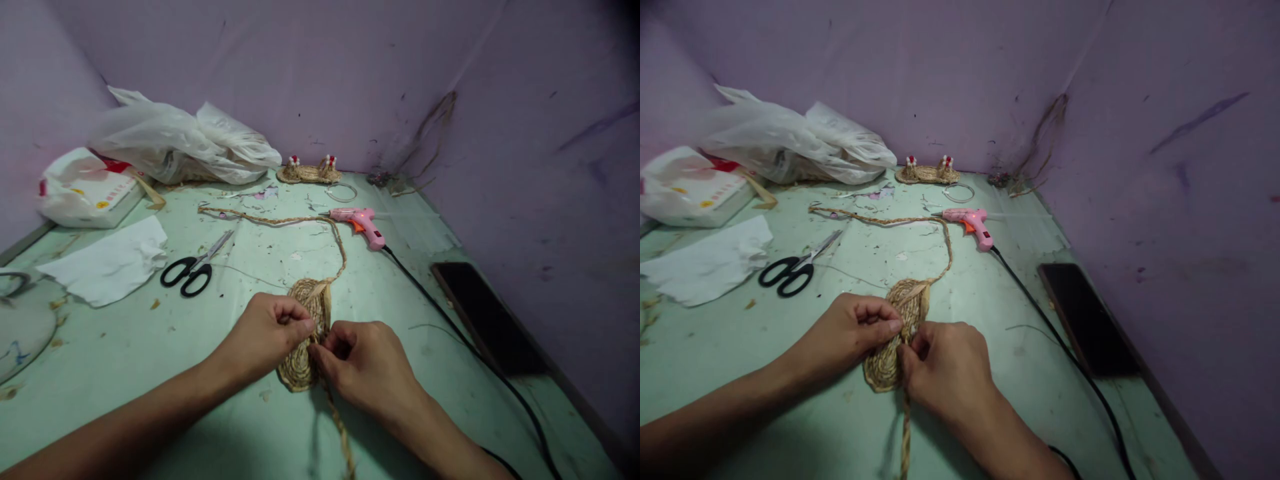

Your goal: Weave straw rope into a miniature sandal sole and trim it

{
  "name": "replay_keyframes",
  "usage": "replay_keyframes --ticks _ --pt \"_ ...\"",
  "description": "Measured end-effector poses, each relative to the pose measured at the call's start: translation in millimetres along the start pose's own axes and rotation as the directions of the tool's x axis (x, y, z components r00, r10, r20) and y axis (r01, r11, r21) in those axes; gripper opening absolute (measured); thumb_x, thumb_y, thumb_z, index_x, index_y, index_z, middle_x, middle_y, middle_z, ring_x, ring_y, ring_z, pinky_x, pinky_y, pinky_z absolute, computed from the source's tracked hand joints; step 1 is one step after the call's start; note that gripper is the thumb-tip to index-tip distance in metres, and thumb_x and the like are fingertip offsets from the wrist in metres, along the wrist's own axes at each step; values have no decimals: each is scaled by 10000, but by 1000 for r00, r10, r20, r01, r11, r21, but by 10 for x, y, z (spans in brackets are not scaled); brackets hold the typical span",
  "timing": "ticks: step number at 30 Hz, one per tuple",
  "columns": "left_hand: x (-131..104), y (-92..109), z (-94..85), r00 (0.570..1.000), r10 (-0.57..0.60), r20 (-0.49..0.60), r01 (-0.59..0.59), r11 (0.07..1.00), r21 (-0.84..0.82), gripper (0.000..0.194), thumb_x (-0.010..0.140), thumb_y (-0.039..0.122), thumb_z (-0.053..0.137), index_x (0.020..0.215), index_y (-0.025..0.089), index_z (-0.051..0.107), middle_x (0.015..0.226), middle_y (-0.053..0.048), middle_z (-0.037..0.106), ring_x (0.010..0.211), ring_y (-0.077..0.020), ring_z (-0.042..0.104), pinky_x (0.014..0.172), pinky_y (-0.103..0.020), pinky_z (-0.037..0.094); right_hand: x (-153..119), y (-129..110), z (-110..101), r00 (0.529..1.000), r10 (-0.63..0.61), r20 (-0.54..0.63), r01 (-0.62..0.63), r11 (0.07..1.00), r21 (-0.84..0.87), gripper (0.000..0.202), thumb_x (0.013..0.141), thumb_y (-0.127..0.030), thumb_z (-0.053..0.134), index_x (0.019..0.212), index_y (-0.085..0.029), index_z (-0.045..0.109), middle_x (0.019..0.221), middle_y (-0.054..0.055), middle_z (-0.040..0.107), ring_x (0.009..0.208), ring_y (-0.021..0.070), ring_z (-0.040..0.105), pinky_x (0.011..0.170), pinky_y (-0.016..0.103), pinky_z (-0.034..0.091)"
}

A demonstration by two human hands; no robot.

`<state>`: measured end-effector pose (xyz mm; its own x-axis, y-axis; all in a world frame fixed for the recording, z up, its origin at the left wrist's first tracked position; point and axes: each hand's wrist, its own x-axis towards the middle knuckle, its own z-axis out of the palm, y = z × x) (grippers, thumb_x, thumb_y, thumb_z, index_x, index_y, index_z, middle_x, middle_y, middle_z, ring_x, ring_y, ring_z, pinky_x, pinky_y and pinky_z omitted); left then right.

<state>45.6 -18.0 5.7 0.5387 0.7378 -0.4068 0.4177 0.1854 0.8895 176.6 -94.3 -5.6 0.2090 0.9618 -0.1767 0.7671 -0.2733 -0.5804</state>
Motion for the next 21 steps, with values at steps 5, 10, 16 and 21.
replay_keyframes --ticks 5,10,16,21 --pt "22 -41 22 1000 -12 19 10 991 134 198 676 269 513 595 120 616 489 26 458 481 -83 366 476 -222 282 17 24 -5 999 42 -24 -40 997 72 135 645 -295 653 612 -203 559 498 -20 594 421 102 463 418 218 272" --pt "52 -15 54 998 -33 -48 43 977 211 171 661 253 517 584 124 600 493 16 484 481 -88 384 467 -221 297 30 2 -39 996 73 -47 -70 996 62 250 592 -292 715 603 -201 483 469 -38 543 426 99 423 414 217 256" --pt "68 -1 109 989 -30 -143 77 942 328 148 638 239 524 530 141 549 484 9 493 485 -99 410 467 -228 310 18 12 -53 996 94 4 -94 996 -1 301 575 -376 731 553 -199 488 478 -28 550 453 113 433 438 230 255" --pt "75 -32 103 991 1 -132 43 944 327 144 642 249 529 537 152 544 462 24 468 449 -89 382 442 -223 289 56 173 -174 998 34 47 -38 996 78 206 635 -367 699 670 -192 595 529 -8 597 475 125 487 450 233 310"
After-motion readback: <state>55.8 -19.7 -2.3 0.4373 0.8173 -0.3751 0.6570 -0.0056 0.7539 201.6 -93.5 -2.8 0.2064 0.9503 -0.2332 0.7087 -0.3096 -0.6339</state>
